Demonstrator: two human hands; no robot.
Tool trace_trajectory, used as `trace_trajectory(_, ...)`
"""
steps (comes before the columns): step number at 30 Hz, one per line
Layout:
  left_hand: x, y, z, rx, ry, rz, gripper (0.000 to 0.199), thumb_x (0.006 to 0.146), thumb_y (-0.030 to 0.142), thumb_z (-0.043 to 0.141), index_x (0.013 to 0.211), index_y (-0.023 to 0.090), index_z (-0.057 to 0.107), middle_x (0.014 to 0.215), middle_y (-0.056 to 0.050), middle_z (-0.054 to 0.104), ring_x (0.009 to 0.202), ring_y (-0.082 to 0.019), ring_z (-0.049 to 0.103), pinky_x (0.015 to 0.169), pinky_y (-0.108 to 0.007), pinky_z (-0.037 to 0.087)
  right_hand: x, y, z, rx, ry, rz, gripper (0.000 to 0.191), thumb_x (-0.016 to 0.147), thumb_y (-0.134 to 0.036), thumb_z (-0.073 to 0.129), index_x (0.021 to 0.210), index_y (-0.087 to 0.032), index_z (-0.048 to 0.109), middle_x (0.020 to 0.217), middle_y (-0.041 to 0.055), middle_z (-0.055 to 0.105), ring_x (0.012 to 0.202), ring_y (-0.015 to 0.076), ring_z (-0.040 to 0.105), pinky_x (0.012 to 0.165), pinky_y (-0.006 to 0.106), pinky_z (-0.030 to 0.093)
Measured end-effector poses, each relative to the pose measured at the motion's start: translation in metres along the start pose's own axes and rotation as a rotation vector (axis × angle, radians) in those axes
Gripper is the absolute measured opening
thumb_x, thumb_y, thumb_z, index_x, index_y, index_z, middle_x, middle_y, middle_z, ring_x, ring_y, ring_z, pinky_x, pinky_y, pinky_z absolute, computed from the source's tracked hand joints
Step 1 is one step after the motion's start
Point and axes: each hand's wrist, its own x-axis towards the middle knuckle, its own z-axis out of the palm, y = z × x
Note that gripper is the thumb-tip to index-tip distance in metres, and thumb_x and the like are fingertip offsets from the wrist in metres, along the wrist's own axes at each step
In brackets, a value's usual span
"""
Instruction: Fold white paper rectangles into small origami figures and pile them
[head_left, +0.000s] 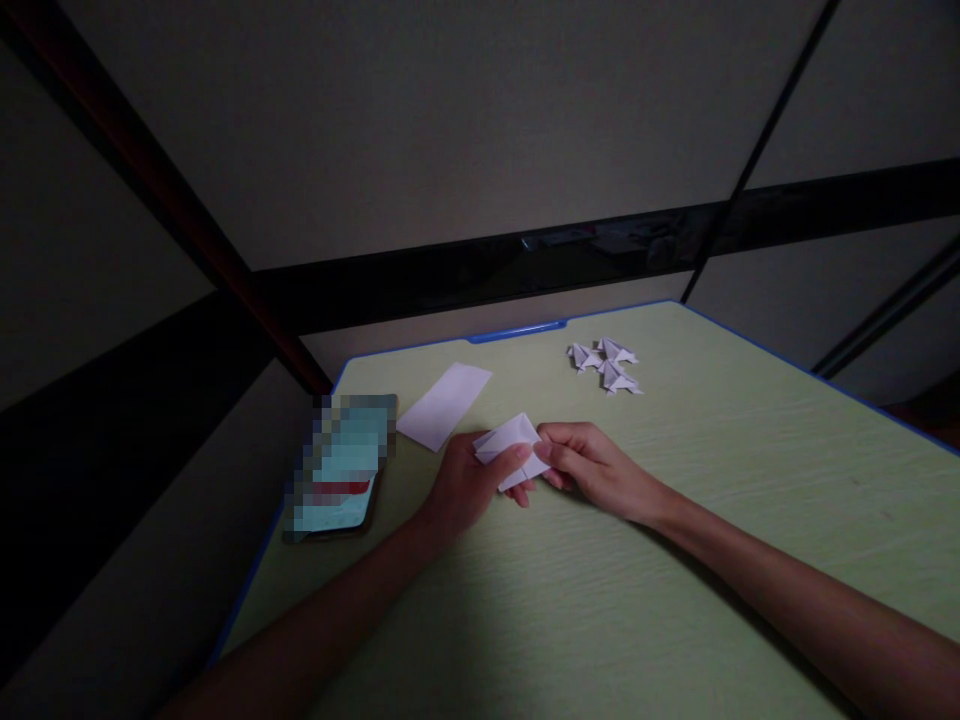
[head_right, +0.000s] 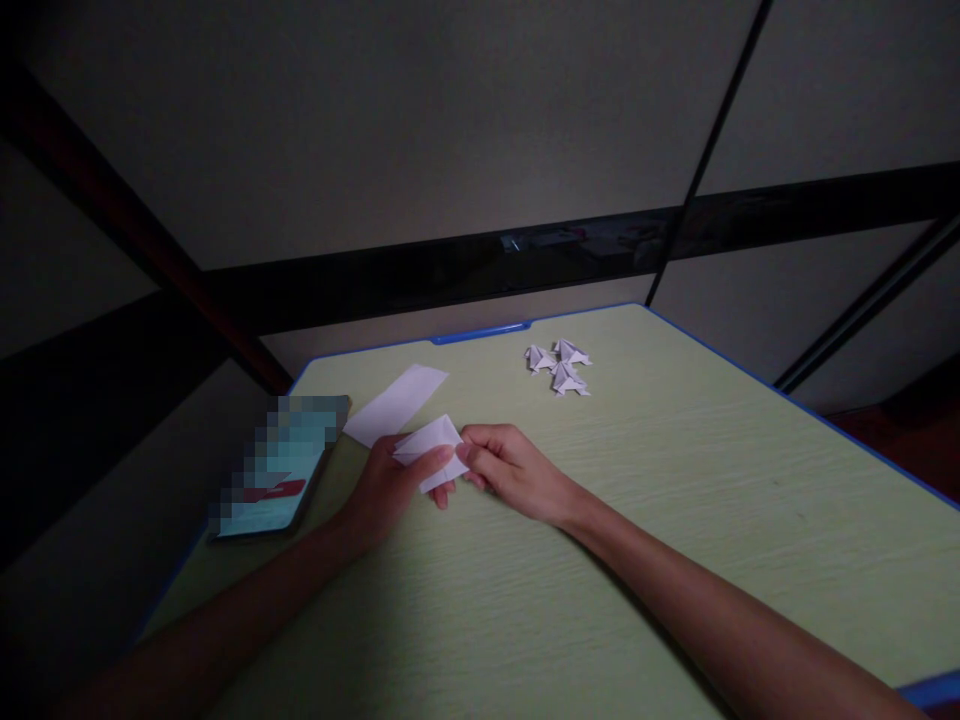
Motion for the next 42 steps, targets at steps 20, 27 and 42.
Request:
trace_trajectory(20,0.000,-0.003,0.001,-0.039,0.015,-0.004,0.020,0.062,0.031,0.061,0.065,0.012,0.056,0.055,0.001,0.053,0.050,-0.008,0.047,0.045,-0.017,0.038,0.000,-0.002,0.000,-0.066,0.107,-0.002,0.031,0.079,-0.041,0.043,0.060,-0.016,0.040,0.052,-0.0057,0.032,0.047,0.0059,0.028,0.042,0.019,0.021)
trace_trajectory(27,0.001,-0.013,-0.003,-0.144,0.019,-0.062,0.025,0.053,0.032,0.067,0.065,0.012,0.060,0.056,0.003,0.053,0.049,-0.007,0.044,0.048,-0.018,0.034,0.001,0.004,-0.001,0.182,0.039,-0.016,0.027,0.075,-0.037,0.051,0.063,-0.015,0.042,0.054,-0.0054,0.035,0.048,0.0058,0.029,0.044,0.020,0.020)
trace_trajectory(42,0.007,-0.014,0.000,-0.280,0.054,-0.040,0.018,0.061,0.027,0.062,0.065,0.011,0.057,0.055,0.000,0.054,0.052,-0.010,0.047,0.050,-0.021,0.035,0.005,0.001,0.000,0.064,0.064,0.099,0.028,0.070,-0.038,0.055,0.059,-0.013,0.047,0.051,-0.0046,0.041,0.045,0.0053,0.032,0.043,0.020,0.023)
